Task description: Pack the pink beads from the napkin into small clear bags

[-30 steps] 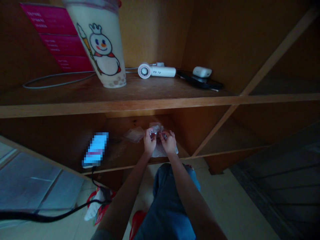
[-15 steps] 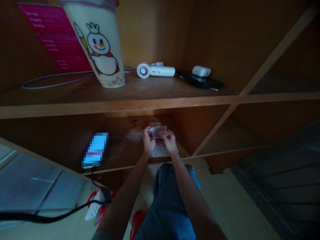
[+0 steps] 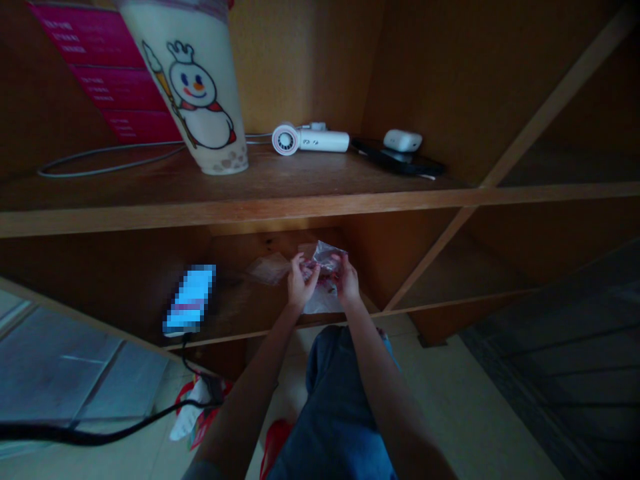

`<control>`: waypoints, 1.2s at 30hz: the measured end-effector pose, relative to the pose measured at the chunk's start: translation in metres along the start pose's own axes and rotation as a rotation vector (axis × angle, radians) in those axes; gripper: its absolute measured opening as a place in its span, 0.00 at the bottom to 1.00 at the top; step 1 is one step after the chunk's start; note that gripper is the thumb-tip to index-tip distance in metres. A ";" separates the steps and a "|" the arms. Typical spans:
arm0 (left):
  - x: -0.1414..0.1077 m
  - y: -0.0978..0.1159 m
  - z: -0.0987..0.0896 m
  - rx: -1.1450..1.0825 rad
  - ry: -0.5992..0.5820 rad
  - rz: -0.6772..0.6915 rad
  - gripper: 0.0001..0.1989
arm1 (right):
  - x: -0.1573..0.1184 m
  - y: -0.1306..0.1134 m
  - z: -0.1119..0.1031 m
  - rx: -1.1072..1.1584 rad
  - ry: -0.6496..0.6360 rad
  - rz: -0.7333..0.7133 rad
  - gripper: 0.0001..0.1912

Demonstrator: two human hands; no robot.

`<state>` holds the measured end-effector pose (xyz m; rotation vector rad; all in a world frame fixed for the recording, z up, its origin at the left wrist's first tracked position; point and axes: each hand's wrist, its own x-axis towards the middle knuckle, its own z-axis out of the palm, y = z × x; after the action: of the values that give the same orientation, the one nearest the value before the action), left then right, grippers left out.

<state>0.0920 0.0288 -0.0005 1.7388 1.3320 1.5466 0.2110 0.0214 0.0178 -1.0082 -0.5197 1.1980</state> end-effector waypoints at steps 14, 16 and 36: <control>-0.006 0.011 -0.003 0.293 -0.181 0.286 0.21 | 0.006 -0.001 -0.012 0.473 -0.193 0.254 0.14; -0.007 0.013 -0.002 0.317 -0.216 0.321 0.23 | 0.005 -0.001 -0.012 0.531 -0.231 0.277 0.14; -0.009 0.012 -0.001 0.412 -0.269 0.381 0.29 | 0.005 0.005 -0.004 0.520 -0.273 0.333 0.15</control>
<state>0.0961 0.0153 0.0049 2.4769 1.2982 1.2066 0.2133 0.0252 0.0103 -0.4945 -0.2279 1.6747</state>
